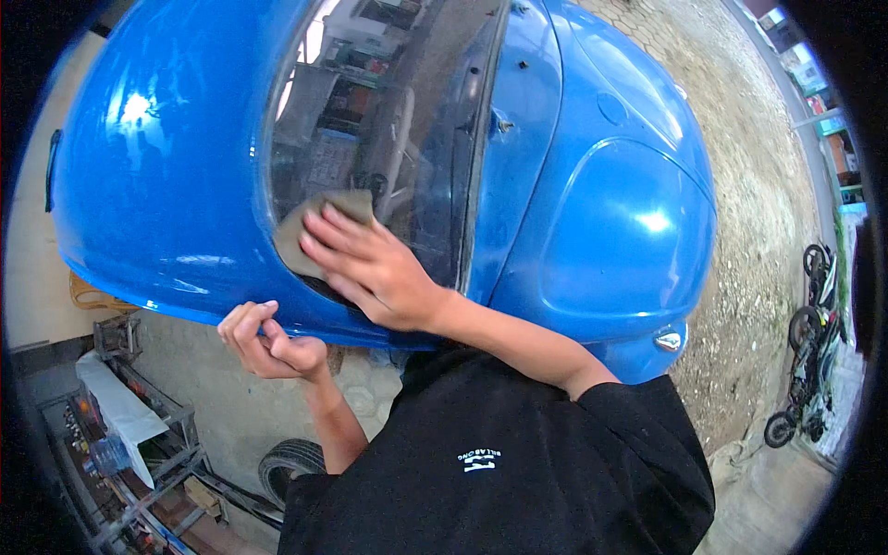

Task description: The person sands the roof, window frames, and exterior body panels of a car with sandpaper, dipping the sandpaper into a bucket of water by hand.

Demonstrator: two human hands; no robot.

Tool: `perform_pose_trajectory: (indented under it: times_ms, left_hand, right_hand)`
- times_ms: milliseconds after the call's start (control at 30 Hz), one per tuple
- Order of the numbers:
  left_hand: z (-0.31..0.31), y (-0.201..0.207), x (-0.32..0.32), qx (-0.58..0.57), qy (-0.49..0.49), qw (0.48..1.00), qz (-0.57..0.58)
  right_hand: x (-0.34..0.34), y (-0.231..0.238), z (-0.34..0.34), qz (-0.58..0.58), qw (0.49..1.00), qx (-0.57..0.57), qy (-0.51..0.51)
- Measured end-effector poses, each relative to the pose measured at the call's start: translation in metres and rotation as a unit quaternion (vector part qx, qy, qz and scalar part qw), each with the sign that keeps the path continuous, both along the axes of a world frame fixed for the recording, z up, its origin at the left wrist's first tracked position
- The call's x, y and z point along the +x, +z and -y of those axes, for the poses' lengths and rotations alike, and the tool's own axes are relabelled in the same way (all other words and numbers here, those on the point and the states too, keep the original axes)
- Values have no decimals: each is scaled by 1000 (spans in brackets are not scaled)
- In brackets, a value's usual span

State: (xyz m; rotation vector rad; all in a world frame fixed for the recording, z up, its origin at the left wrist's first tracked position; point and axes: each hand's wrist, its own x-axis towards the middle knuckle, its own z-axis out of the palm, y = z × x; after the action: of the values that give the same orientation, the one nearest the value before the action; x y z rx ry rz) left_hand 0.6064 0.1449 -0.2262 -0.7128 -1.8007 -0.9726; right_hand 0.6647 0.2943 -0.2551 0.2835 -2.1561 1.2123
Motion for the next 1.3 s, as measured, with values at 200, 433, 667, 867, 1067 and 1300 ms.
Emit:
perform_pose_trajectory:
  times_ms: [200,433,667,867,1067,1300]
  left_hand:
    - [6,4,-1,-24,-9,1000,5]
    - [1,8,-1,-37,3,999,5]
    - [9,4,-2,-41,2,999,4]
    - [3,8,5,-42,-9,999,19]
    - [7,4,6,-43,-16,998,35]
    - [12,22,-2,-40,-7,998,46]
  right_hand:
    - [78,-105,-29,93,989,72,88]
    - [-54,1,-51,-3,992,18,-121]
    - [34,-83,-28,20,990,121,74]
    - [23,-86,-64,84,988,70,-111]
    - [-82,63,-29,-156,976,151,28]
    - [-158,140,-48,-198,926,309,-84]
